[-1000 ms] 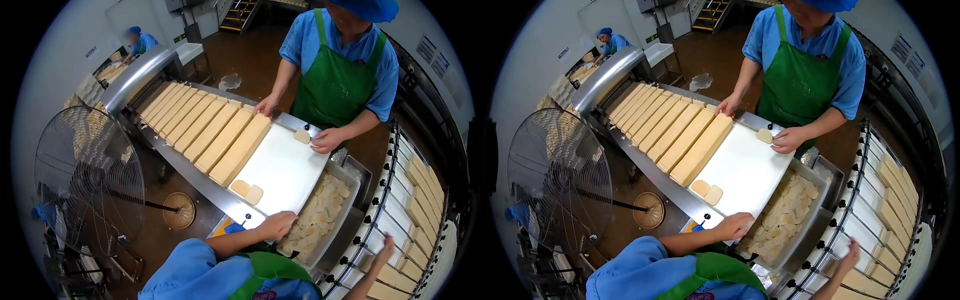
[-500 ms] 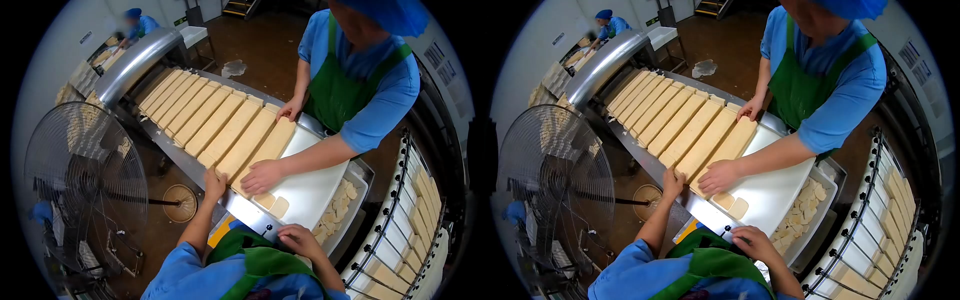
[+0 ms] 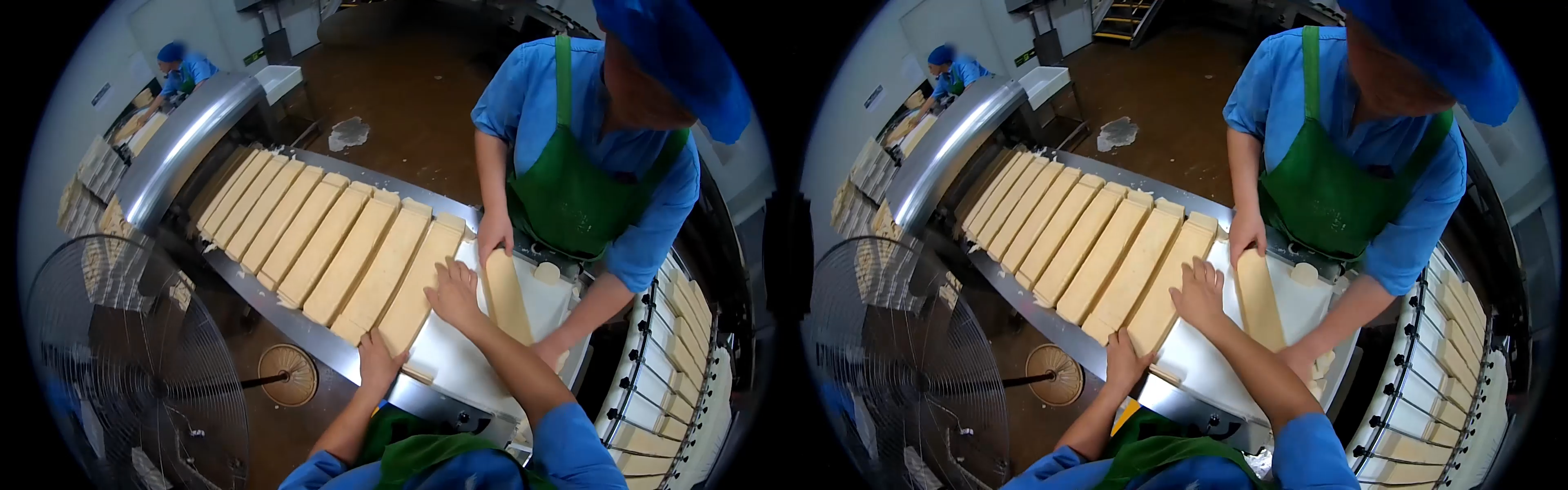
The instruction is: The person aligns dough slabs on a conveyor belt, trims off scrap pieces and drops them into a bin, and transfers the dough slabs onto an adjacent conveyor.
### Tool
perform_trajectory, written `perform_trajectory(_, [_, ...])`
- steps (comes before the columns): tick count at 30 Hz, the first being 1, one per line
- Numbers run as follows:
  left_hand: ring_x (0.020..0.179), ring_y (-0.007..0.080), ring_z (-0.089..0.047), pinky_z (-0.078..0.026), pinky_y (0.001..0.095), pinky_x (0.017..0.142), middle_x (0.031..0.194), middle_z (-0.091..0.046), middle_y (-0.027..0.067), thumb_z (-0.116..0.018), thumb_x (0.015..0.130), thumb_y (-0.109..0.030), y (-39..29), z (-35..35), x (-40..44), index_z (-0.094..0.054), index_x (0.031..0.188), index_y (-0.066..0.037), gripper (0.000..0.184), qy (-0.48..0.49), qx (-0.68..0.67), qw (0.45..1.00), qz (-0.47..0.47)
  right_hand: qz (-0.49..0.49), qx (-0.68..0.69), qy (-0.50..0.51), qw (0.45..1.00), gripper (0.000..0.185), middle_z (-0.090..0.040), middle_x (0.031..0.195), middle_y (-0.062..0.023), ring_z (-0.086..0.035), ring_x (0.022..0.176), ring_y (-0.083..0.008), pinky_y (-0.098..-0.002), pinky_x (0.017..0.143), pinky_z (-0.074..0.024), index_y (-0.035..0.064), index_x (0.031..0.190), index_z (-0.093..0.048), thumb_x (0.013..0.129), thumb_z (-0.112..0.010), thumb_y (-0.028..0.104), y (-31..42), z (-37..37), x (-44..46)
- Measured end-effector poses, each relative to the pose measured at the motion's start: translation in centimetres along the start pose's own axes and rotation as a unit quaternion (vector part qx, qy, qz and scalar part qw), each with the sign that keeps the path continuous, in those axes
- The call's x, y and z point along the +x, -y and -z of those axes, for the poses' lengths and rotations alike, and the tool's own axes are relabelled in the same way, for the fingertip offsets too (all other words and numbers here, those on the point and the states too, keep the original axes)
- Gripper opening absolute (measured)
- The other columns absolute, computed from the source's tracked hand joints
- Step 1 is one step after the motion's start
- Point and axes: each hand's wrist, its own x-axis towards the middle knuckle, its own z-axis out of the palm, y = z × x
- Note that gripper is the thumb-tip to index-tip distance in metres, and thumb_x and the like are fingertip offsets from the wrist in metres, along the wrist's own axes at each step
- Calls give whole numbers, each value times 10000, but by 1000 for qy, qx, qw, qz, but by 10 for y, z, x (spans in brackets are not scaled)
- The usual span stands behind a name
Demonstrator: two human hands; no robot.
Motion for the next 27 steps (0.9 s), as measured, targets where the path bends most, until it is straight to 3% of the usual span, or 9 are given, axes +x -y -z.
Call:
perform_trajectory(4, [1035,427,-486,-414,493,881,1128,-455,264,-803,665,-296,-2,2,-3,-370,1221,51,785,-14,8,1000,-8,-95,-84,24,992,690,-300,1451,-207,-256,1334,-342,-516,1093,-127,7,1359,-400,847,-563,440,-13,-27,67])
perform_trajectory(7, [1021,366,-516,-361,495,867,1088,-494,222,-762,691,-429,-2,4,-3,-374,1231,37,811,7,75,997,-11,-103,-178,12,978,742,-226,1497,-233,-194,1377,-377,-506,1114,-54,37,1428,-329,901,-400,554,-25,-40,102])
perform_trajectory(10, [997,365,-526,-369,488,846,1061,-507,216,-741,694,-485,-3,1,0,-373,1221,52,838,2,126,991,-35,-176,-191,89,962,752,-227,1498,-231,-174,1389,-380,-510,1115,-32,51,1446,-296,920,-307,587,-21,-36,123])
perform_trajectory(11, [982,368,-533,-376,486,847,1068,-514,218,-722,689,-535,-2,-2,2,-374,1233,76,889,6,146,989,-32,-201,-193,121,953,747,-258,1486,-226,-198,1385,-363,-513,1104,-95,68,1455,-279,925,-260,594,-17,-34,121])
perform_trajectory(13, [983,371,-531,-381,486,847,1081,-515,221,-723,682,-539,2,-5,0,-373,1244,85,910,11,165,986,-38,-208,-128,214,946,747,-266,1484,-226,-196,1398,-346,-518,1090,-133,114,1474,-240,913,-281,606,-10,-11,121])
perform_trajectory(15, [1076,400,-496,-344,522,928,1165,-498,265,-741,657,-516,-3,-1,2,-337,1275,90,955,28,136,990,-20,-249,-99,133,954,712,-345,1427,-197,-359,1312,-338,-512,1022,-285,136,1446,-295,892,-360,578,-21,-30,110])
perform_trajectory(17, [1020,408,-513,-404,487,865,1115,-506,243,-776,619,-438,4,-7,6,-360,1284,88,944,57,108,992,-14,-332,8,89,939,711,-399,1304,-174,-499,1140,-315,-449,920,-428,123,1380,-367,810,-548,508,-28,-4,91])
perform_trajectory(20, [1034,452,-485,-418,475,915,1148,-442,284,-804,615,-239,-5,-14,4,-345,1261,75,852,44,34,992,-112,-435,70,109,891,777,-319,1337,-177,-466,1146,-361,-484,914,-446,112,1400,-290,772,-615,436,-55,45,56])
perform_trajectory(27, [990,475,-491,-462,502,838,1186,-353,291,-775,663,-201,-90,-49,-22,-253,1302,13,853,232,44,954,-185,-568,122,-55,812,888,-78,1505,-216,-361,1277,-413,-553,886,-433,62,1379,-275,684,-699,416,-159,61,-73])
